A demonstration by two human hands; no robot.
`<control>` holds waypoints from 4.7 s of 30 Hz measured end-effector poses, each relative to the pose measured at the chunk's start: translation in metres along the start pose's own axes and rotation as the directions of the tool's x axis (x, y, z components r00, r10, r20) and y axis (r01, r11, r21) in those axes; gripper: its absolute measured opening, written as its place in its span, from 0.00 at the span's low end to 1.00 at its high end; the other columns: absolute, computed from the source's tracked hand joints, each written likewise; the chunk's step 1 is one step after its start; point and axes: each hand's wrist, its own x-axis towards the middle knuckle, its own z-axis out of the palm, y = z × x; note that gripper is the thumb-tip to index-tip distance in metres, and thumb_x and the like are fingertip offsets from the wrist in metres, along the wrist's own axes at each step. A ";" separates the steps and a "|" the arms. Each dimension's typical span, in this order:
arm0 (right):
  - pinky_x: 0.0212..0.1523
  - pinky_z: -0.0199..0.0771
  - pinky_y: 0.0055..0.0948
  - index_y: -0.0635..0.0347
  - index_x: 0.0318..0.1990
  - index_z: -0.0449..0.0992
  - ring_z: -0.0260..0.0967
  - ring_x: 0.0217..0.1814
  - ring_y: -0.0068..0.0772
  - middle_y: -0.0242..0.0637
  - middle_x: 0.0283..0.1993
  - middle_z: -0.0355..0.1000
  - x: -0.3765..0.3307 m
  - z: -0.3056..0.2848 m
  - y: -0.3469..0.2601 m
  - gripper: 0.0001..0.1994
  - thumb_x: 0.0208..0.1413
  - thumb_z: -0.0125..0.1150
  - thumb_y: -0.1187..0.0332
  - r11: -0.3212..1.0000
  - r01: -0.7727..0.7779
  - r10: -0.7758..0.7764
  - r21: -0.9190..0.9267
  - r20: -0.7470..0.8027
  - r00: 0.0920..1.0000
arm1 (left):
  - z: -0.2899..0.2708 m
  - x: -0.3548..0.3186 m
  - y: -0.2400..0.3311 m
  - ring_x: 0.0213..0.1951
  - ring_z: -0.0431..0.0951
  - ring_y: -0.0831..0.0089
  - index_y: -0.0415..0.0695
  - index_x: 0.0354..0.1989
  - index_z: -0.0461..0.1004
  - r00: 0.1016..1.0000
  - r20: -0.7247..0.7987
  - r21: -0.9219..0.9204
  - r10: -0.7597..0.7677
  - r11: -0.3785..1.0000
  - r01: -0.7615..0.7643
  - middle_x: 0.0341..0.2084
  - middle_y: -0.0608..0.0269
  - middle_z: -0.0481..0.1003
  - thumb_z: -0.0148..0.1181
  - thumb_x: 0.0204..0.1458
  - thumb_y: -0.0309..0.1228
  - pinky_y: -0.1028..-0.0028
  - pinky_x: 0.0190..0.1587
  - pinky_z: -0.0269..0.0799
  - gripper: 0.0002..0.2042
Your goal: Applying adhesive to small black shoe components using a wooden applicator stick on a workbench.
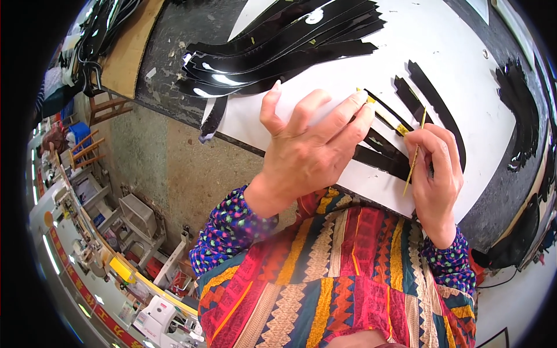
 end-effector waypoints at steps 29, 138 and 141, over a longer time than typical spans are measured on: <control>0.24 0.62 0.18 0.67 0.44 0.76 0.64 0.24 0.16 0.32 0.32 0.70 0.035 0.018 -0.005 0.11 0.72 0.48 0.70 0.864 -0.185 0.134 0.468 0.139 0.981 | 0.013 -0.001 0.002 0.55 0.64 0.72 0.70 0.48 0.82 0.995 -0.098 -0.011 0.017 1.000 -0.019 0.51 0.83 0.72 0.68 0.46 0.38 0.45 0.63 0.41 0.18; 0.41 0.74 0.32 0.67 0.44 0.73 0.72 0.42 0.43 0.47 0.41 0.70 -0.002 0.009 -0.020 0.13 0.53 0.60 0.89 0.989 -0.080 0.060 0.128 0.151 0.987 | 0.002 -0.039 0.010 0.55 0.67 0.77 0.63 0.45 0.82 0.995 -0.097 0.056 0.028 0.998 -0.023 0.52 0.85 0.78 0.58 0.57 0.39 0.48 0.68 0.36 0.10; 0.41 0.74 0.32 0.67 0.44 0.73 0.72 0.41 0.43 0.47 0.41 0.70 -0.003 0.009 -0.020 0.12 0.53 0.60 0.88 0.990 -0.075 0.056 0.123 0.146 0.988 | 0.002 -0.040 0.010 0.55 0.67 0.76 0.62 0.45 0.82 0.995 -0.102 0.051 0.023 0.999 -0.018 0.52 0.85 0.78 0.58 0.57 0.39 0.47 0.68 0.35 0.10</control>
